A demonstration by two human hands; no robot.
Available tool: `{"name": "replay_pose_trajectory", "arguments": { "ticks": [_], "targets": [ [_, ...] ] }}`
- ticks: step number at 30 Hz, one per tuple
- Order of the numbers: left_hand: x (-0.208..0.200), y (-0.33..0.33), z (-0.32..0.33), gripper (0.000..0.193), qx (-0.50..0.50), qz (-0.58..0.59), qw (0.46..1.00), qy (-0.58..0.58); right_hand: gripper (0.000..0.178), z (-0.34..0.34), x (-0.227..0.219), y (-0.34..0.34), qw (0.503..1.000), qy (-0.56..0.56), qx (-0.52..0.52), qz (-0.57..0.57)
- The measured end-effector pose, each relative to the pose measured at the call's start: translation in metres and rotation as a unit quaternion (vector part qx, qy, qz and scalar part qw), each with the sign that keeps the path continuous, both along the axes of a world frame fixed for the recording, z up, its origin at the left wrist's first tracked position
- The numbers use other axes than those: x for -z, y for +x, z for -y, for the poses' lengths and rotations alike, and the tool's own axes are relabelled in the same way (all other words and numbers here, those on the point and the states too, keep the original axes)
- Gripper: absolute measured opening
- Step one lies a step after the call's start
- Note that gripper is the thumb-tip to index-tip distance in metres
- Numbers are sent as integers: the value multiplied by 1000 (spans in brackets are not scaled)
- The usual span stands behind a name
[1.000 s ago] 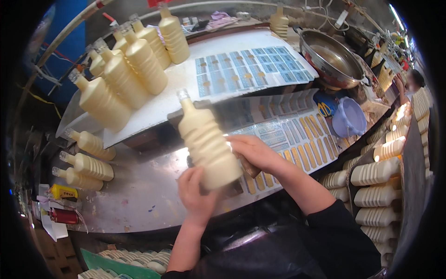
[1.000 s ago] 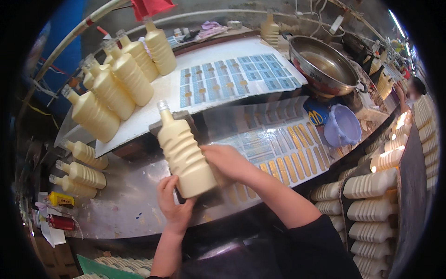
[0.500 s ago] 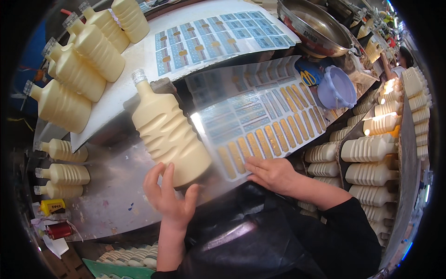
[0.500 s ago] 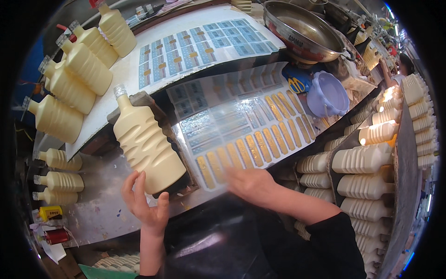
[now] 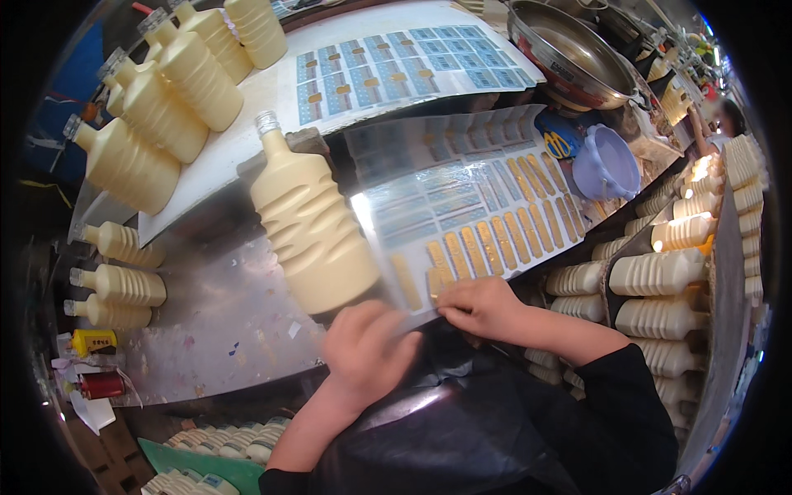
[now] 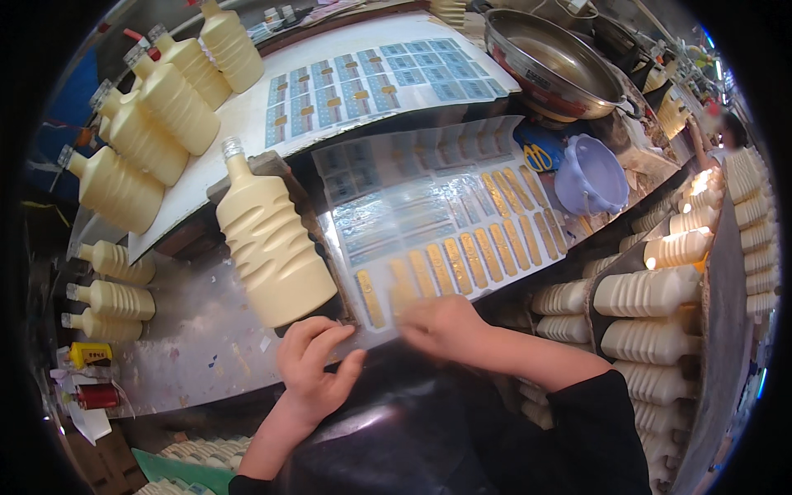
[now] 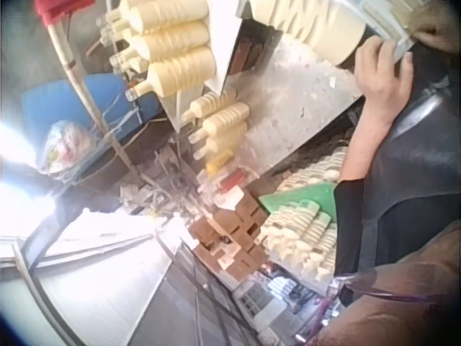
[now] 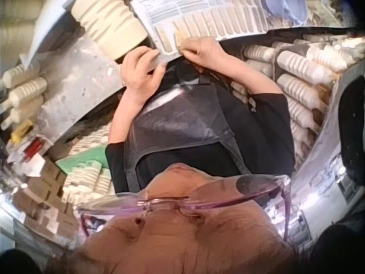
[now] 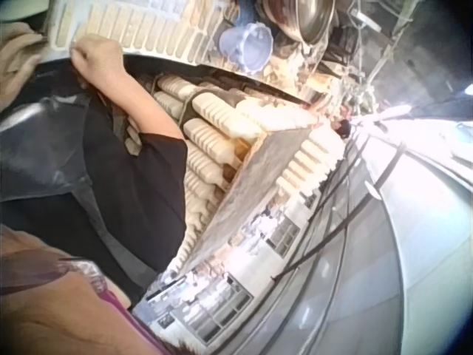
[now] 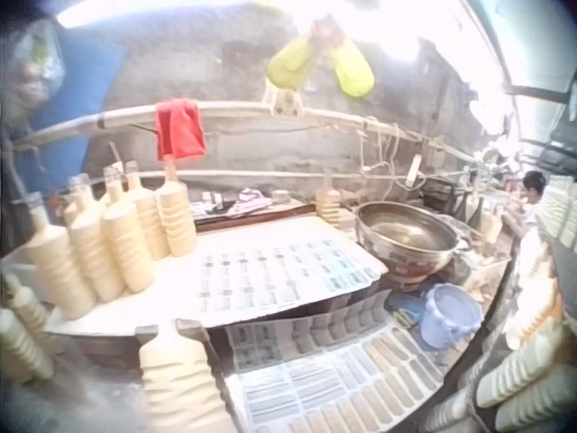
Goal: The person repeatedly picks up cream-colored plastic bottles, peels labels from a sheet, and applies them to the bottles' bodies. The labeled bottles are placed on a nearby green tray. The process is repeated for multiple bottles in a consistent sequence.
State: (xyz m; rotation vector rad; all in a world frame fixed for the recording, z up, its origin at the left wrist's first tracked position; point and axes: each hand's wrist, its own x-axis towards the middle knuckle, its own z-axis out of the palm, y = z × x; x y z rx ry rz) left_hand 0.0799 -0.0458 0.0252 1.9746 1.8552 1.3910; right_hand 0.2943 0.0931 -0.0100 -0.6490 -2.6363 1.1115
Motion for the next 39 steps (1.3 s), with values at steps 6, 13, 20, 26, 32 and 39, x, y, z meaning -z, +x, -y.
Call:
{"name": "replay_pose_trajectory", "arguments": {
  "ticks": [6, 13, 20, 26, 32, 39],
  "targets": [
    [-37, 10, -28, 32, -104, -32, 994, -33, 19, 11, -66, -61, 952, -232, 118, -162],
    [-47, -12, -27, 23, -170, -77, 982, 17, 35, 15, -82, -86, 981, -47, 47, -181],
    [-46, -45, -33, 7, -134, 362, 922, 5, 59, -29, -88, -113, 919, -379, -29, -106],
    [-47, -71, -57, 11, -168, 519, 838, 32, 21, -53, -92, -155, 900, -414, 80, -111],
    [-18, -102, -81, 14, -265, 349, 898, 41, 21, -79, -85, -188, 918, -341, 159, -124],
    [-9, -107, -90, 27, -220, 476, 851, 16, 18, -84, -52, -202, 899, -368, 175, -162]
  ]
}}
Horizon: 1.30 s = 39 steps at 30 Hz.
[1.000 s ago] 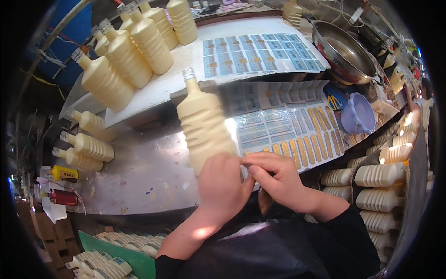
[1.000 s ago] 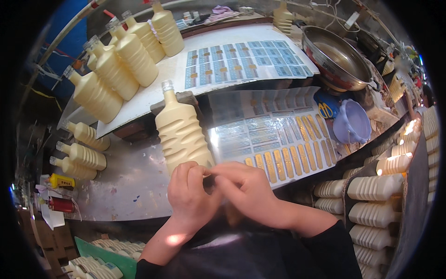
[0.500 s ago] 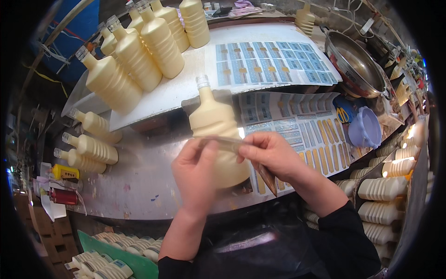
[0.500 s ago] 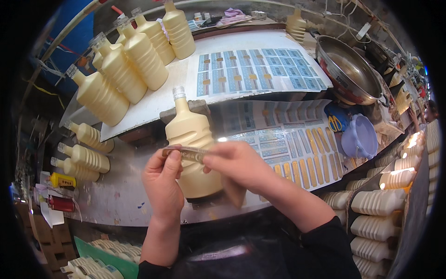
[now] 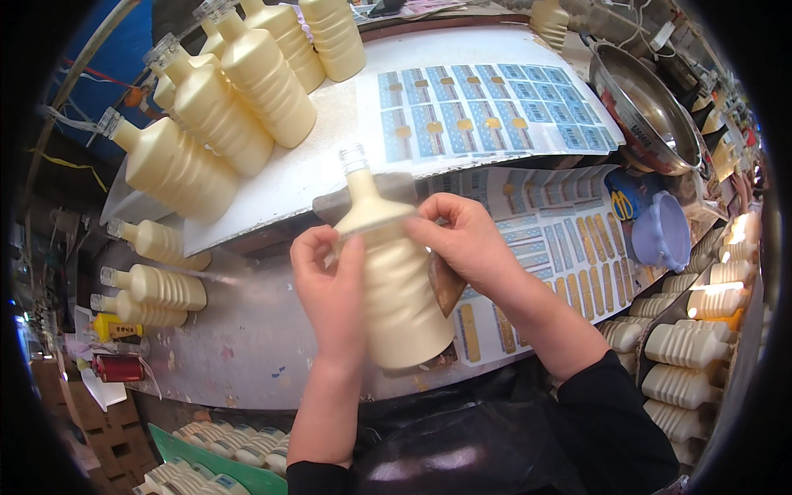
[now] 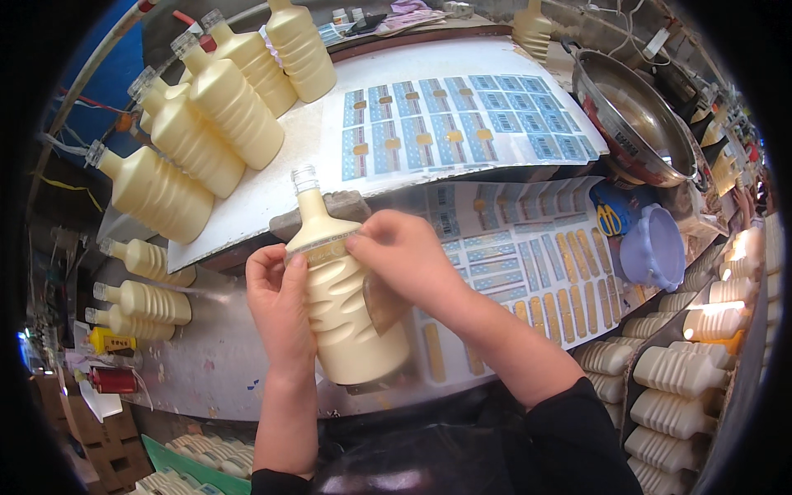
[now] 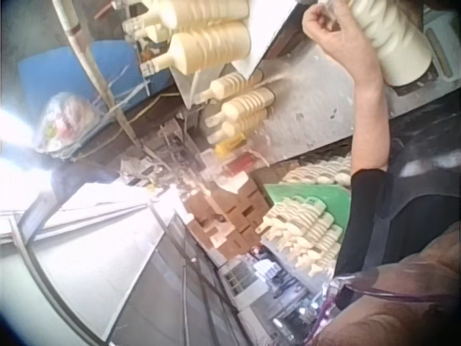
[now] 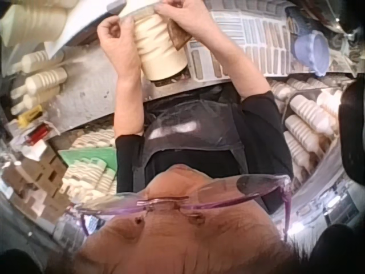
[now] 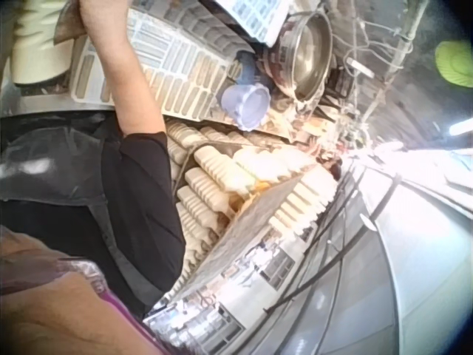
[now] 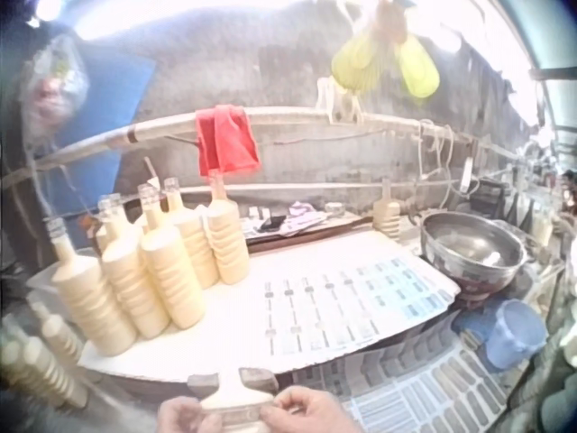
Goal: The person repeatedly picks up cream-colored plastic bottles, peels labels from a sheet, and applies them to the bottles' bodies. The labeled bottles are placed on a nearby green tray. The process is repeated for multiple bottles in a consistent sequence.
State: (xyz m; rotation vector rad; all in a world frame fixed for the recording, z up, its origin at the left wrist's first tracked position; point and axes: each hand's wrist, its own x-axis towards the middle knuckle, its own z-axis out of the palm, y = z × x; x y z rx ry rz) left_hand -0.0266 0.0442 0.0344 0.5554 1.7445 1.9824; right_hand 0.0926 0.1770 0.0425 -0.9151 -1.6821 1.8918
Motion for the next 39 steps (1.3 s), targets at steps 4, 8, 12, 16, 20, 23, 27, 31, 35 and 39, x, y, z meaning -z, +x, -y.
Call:
{"name": "replay_pose_trajectory", "arguments": {
  "ticks": [4, 8, 12, 16, 20, 23, 27, 31, 35, 39],
  "targets": [
    [-4, -2, -3, 37, 21, 102, 993, 53, 18, 3, -12, -3, 998, 46, 7, 43],
    [-3, -2, -4, 42, 80, 68, 994, -13, 21, 11, -20, -2, 989, 128, 26, 65],
    [0, -1, -7, 47, 79, 34, 995, -52, 22, 12, -21, -3, 986, 153, 32, 58],
    [1, -1, -8, 49, 79, 44, 994, -54, 21, 12, -18, -2, 984, 167, 33, 58],
    [1, -1, -7, 51, 79, 59, 994, -43, 21, 12, -16, -3, 983, 171, 30, 54],
    [1, -1, -6, 52, 80, 67, 994, -34, 21, 13, -18, -2, 983, 172, 28, 55],
    [3, -1, -7, 52, 83, 77, 993, -27, 16, 12, -16, -2, 985, 167, 25, 42],
    [0, 0, -7, 52, 86, 85, 993, -20, 18, 12, -16, -3, 985, 165, 31, 43],
    [0, -1, -7, 52, 87, 78, 993, -28, 21, 11, -19, -2, 989, 132, 23, 67],
    [3, -3, -6, 52, 87, 62, 994, -34, 15, -7, -11, 2, 1000, -4, 12, 21]
  ]
}}
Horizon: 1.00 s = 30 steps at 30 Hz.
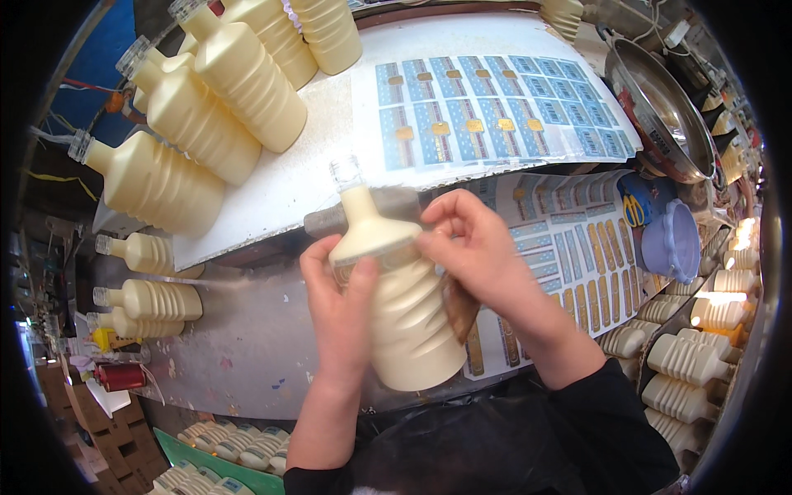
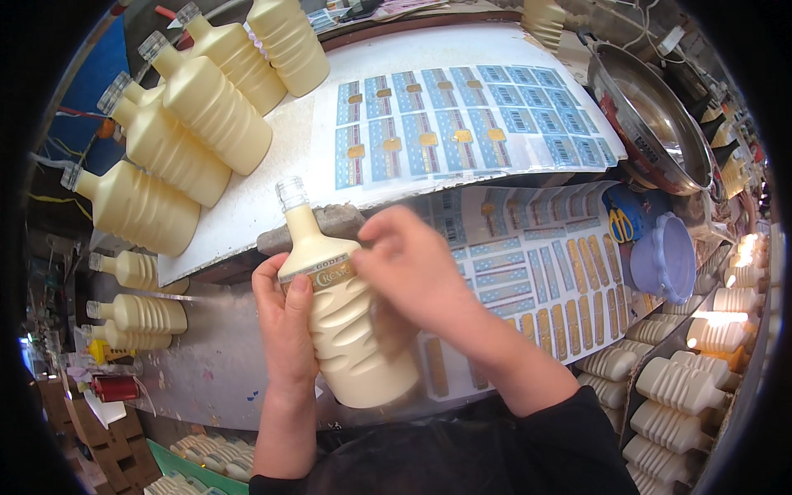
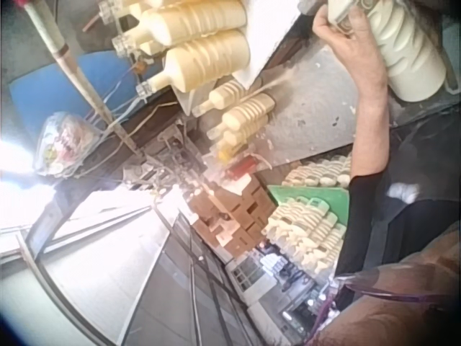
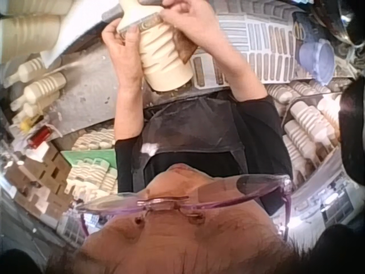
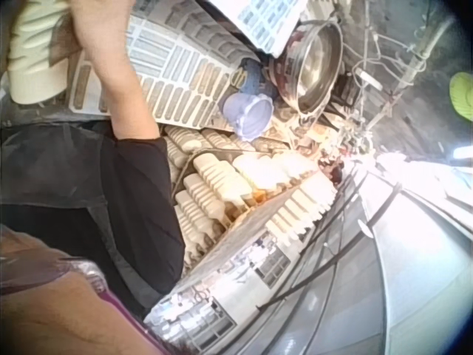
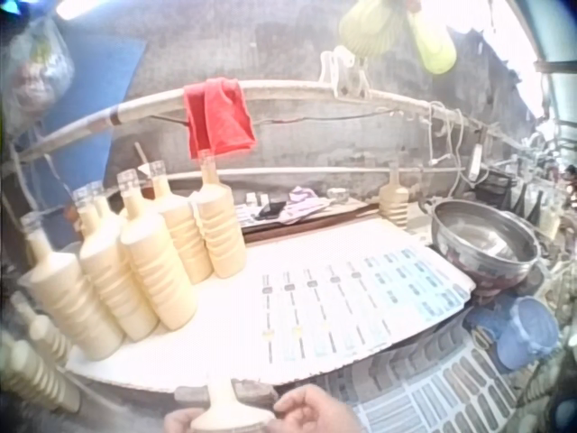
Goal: The person repeatedly picks up cream-colored plastic bottles, peels labels from a sheet, and applies them to the bottles' bodies. The labeled bottles are placed on a nearby green tray. The process is repeated for multiple bottles in a consistent sequence.
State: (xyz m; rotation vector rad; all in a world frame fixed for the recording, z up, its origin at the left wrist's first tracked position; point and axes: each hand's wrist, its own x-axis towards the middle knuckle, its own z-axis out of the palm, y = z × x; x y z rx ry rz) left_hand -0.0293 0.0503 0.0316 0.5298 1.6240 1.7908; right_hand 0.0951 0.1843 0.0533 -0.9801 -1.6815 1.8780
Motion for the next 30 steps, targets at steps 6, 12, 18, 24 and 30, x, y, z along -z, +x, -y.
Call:
{"name": "replay_pose_trajectory", "arguments": {
  "ticks": [6, 12, 18, 24, 30],
  "targets": [
    [-5, 2, -2, 48, -16, -33, 999, 3, 25, -4, -4, 5, 995, -35, -79, -42],
    [-6, -1, -3, 45, 1, -85, 994, -65, 27, -10, 10, 0, 993, -61, -96, -39],
    [-6, 1, -4, 46, -9, -83, 995, -56, 28, -7, 15, -1, 990, -78, -83, -79],
    [-5, 1, -4, 47, -11, -83, 995, -49, 29, -8, 12, -2, 994, -23, -93, -44],
    [-3, 0, -3, 47, -10, -83, 995, -46, 29, -8, 11, -2, 994, -33, -95, -45]
  ]
}}
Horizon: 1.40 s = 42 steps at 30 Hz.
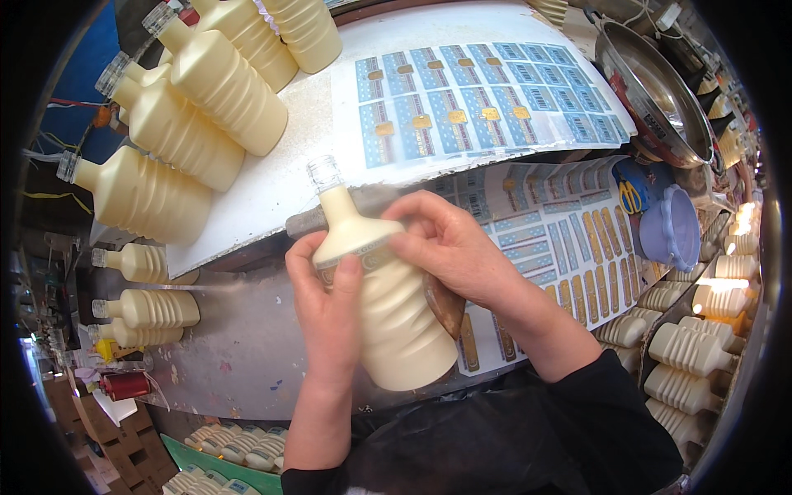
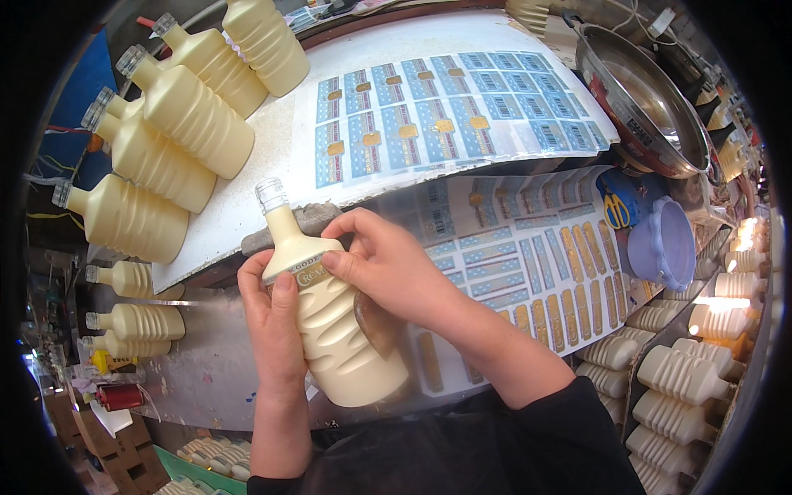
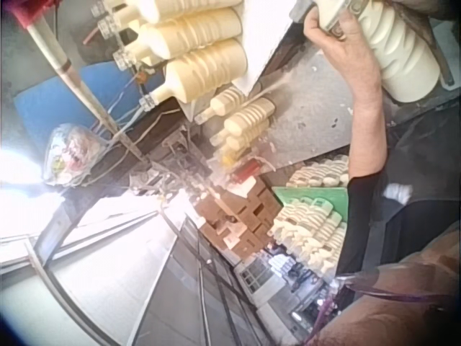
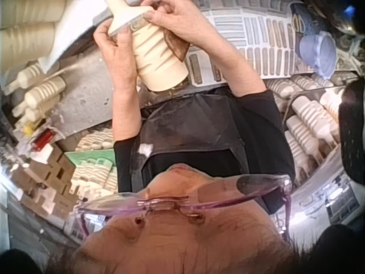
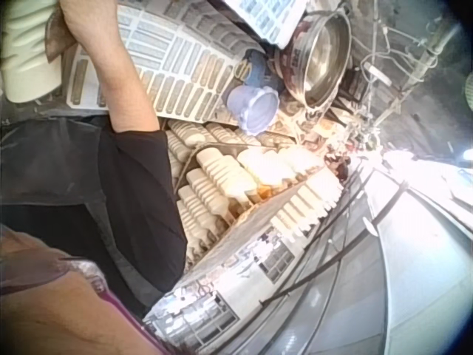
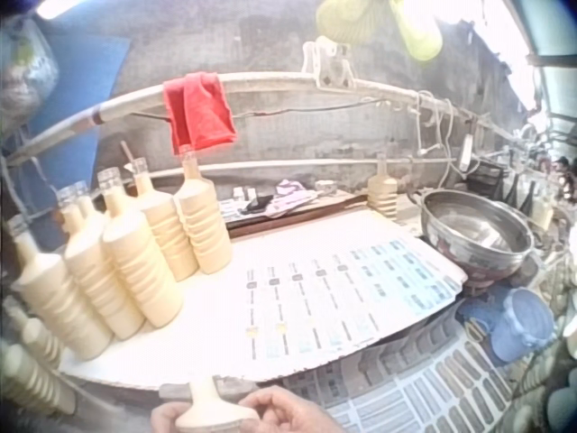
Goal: The person repeatedly picks up cream-colored plastic bottles, peels labels from a sheet, and applies them to the bottles' bodies. The labeled bottles are placed on a nearby green tray. The process is repeated for multiple bottles in a consistent sequence.
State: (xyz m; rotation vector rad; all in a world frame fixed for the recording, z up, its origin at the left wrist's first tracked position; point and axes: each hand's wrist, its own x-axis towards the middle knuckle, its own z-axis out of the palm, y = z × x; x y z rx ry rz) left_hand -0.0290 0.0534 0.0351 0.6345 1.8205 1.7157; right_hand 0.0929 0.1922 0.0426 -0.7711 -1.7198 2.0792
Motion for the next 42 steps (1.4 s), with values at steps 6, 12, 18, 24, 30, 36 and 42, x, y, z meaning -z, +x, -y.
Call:
{"name": "replay_pose_trajectory", "arguments": {
  "ticks": [6, 12, 18, 24, 30, 36, 42],
  "targets": [
    [0, -1, 1, 47, 5, 6, 1000, -1, 29, 0, 2, 0, 1000, -19, -1, -4],
    [4, -2, 2, 46, 10, 26, 999, 25, 29, 1, 9, -2, 999, -28, 25, -32],
    [3, -1, 1, 45, 4, 45, 999, 20, 31, 1, 0, 1, 1000, 7, -5, -3],
    [3, -1, 1, 46, 4, 33, 999, 10, 33, 2, 3, 0, 1000, 29, -5, 8],
    [1, 0, 0, 47, 1, 31, 1000, 2, 32, 1, 2, 1, 1000, 8, -7, 9],
    [-2, 1, 0, 45, 2, 44, 999, 12, 28, -4, 1, 3, 993, -115, -3, -33],
    [-1, 2, -1, 45, 5, 43, 999, 19, 25, -2, 9, 1, 998, -62, 0, -22]
  ]
}}
